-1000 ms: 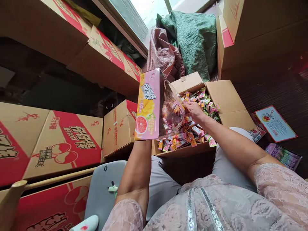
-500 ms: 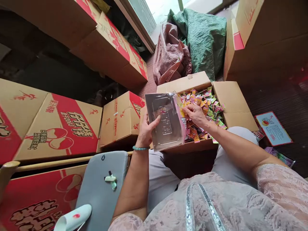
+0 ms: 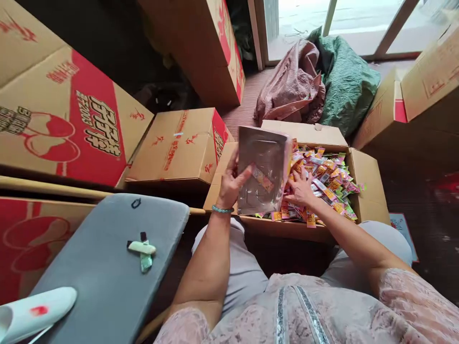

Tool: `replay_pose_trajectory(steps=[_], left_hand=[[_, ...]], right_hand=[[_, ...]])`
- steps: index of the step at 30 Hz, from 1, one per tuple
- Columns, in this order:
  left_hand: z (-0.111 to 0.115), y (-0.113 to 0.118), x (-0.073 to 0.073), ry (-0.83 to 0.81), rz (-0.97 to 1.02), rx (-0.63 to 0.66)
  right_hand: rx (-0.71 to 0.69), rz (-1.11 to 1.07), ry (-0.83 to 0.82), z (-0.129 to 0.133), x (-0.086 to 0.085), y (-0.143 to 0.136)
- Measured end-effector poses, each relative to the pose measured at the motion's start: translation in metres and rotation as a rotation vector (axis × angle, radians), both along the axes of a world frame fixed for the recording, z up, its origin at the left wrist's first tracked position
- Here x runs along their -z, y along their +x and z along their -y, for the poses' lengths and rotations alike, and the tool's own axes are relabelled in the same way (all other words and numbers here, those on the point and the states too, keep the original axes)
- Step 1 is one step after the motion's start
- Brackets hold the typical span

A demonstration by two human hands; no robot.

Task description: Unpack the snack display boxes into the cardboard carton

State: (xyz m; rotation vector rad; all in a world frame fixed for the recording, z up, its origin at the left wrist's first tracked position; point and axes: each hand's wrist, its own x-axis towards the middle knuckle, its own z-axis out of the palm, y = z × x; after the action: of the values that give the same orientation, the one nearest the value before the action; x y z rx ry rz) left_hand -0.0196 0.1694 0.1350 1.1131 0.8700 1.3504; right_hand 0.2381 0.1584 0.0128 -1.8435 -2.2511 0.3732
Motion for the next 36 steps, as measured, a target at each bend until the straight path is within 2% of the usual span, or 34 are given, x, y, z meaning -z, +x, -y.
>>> replay_pose_trajectory(steps=[3, 5, 7, 9, 11, 14, 17, 20, 22, 24, 26, 28, 30, 32, 36], left_hand=[[-0.004, 0.000, -0.003, 0.133, -0.294, -0.012], [-0.009, -0.006, 0.002, 0.163, -0.473, -0.071], [-0.016, -0.014, 0.009, 0.161, -0.550, -0.117], [-0.024, -0.020, 0.015, 0.133, -0.494, -0.131], [-0.030, -0.024, 0.018, 0.087, -0.349, -0.135], [-0.032, -0.027, 0.014, 0.015, -0.105, -0.085], [-0.030, -0.028, 0.009, -0.034, 0.017, -0.008], [-0.027, -0.025, 0.005, 0.005, -0.006, 0.050], [-0.026, -0.020, 0.002, 0.075, -0.033, 0.083], [-0.025, -0.013, 0.000, 0.106, -0.015, 0.126], [-0.024, -0.007, -0.001, 0.074, 0.046, 0.177], [-0.023, -0.005, -0.003, 0.033, 0.103, 0.196], [-0.021, -0.006, -0.006, -0.001, 0.121, 0.160], [-0.022, -0.010, -0.008, -0.032, 0.133, 0.072], [-0.031, -0.022, -0.008, -0.048, 0.227, -0.199]], right_hand=[[-0.105, 0.054, -0.027, 0.002, 0.002, -0.020], [-0.086, 0.020, 0.000, 0.004, 0.004, -0.023], [-0.038, -0.033, 0.127, 0.009, 0.003, -0.022], [-0.016, -0.096, 0.336, 0.015, -0.001, -0.023], [-0.049, -0.174, 0.522, 0.019, -0.009, -0.026], [-0.112, -0.285, 0.644, 0.018, -0.031, -0.037], [-0.139, -0.290, 0.647, 0.014, -0.055, -0.045], [-0.199, -0.200, 0.568, 0.013, -0.070, -0.050], [-0.215, -0.143, 0.507, 0.012, -0.071, -0.055], [-0.161, -0.117, 0.473, 0.011, -0.068, -0.062], [-0.080, -0.118, 0.462, 0.008, -0.062, -0.068], [-0.060, -0.131, 0.462, 0.004, -0.057, -0.075], [-0.086, -0.154, 0.486, 0.002, -0.055, -0.079], [-0.054, -0.204, 0.569, 0.000, -0.057, -0.079], [0.167, -0.340, 0.738, -0.007, -0.063, -0.052]])
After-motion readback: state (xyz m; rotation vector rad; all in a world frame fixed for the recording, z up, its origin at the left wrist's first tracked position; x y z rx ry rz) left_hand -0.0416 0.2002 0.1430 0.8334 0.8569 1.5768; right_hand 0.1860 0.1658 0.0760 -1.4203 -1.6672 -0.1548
